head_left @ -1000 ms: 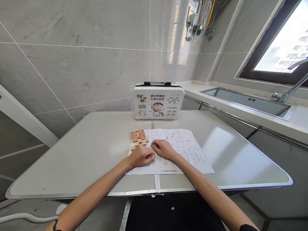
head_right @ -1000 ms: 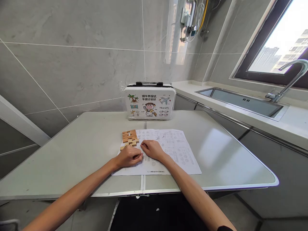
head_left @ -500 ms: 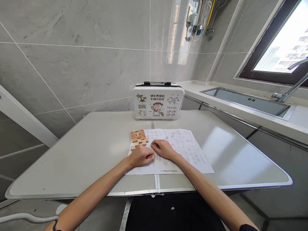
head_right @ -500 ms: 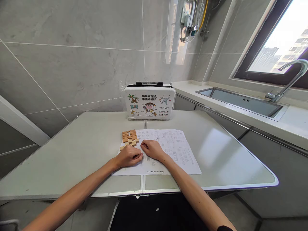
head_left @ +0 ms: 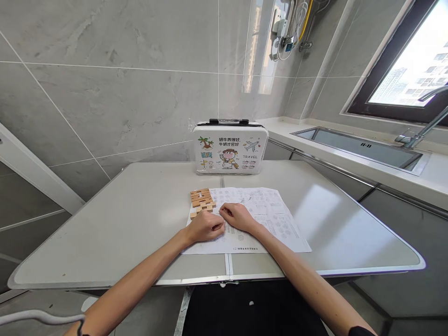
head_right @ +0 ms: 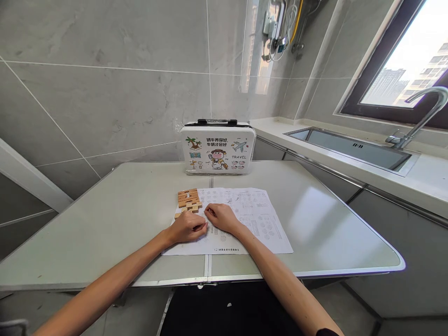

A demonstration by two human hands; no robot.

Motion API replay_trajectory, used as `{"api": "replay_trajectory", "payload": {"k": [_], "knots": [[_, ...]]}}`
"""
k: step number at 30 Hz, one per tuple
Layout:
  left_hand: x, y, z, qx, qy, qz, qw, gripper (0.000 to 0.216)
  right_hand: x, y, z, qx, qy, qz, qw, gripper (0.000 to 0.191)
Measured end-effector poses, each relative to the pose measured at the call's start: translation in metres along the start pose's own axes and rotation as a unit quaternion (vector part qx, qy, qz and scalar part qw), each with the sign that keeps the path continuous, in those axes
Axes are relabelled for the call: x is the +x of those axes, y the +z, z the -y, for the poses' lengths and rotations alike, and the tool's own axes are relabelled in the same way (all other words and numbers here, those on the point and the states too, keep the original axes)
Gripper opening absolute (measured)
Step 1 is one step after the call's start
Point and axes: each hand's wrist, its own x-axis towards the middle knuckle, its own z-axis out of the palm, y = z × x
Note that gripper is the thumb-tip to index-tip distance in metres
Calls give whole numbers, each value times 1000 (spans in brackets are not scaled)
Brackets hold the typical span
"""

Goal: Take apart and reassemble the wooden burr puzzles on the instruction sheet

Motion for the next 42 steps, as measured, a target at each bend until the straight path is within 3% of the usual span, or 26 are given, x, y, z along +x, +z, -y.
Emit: {"api": "replay_trajectory", "payload": {"k": [42], "knots": [[2, -2, 0, 25, 5, 0, 1000, 35, 0, -2, 3, -9, 8, 5, 1000, 17]]}}
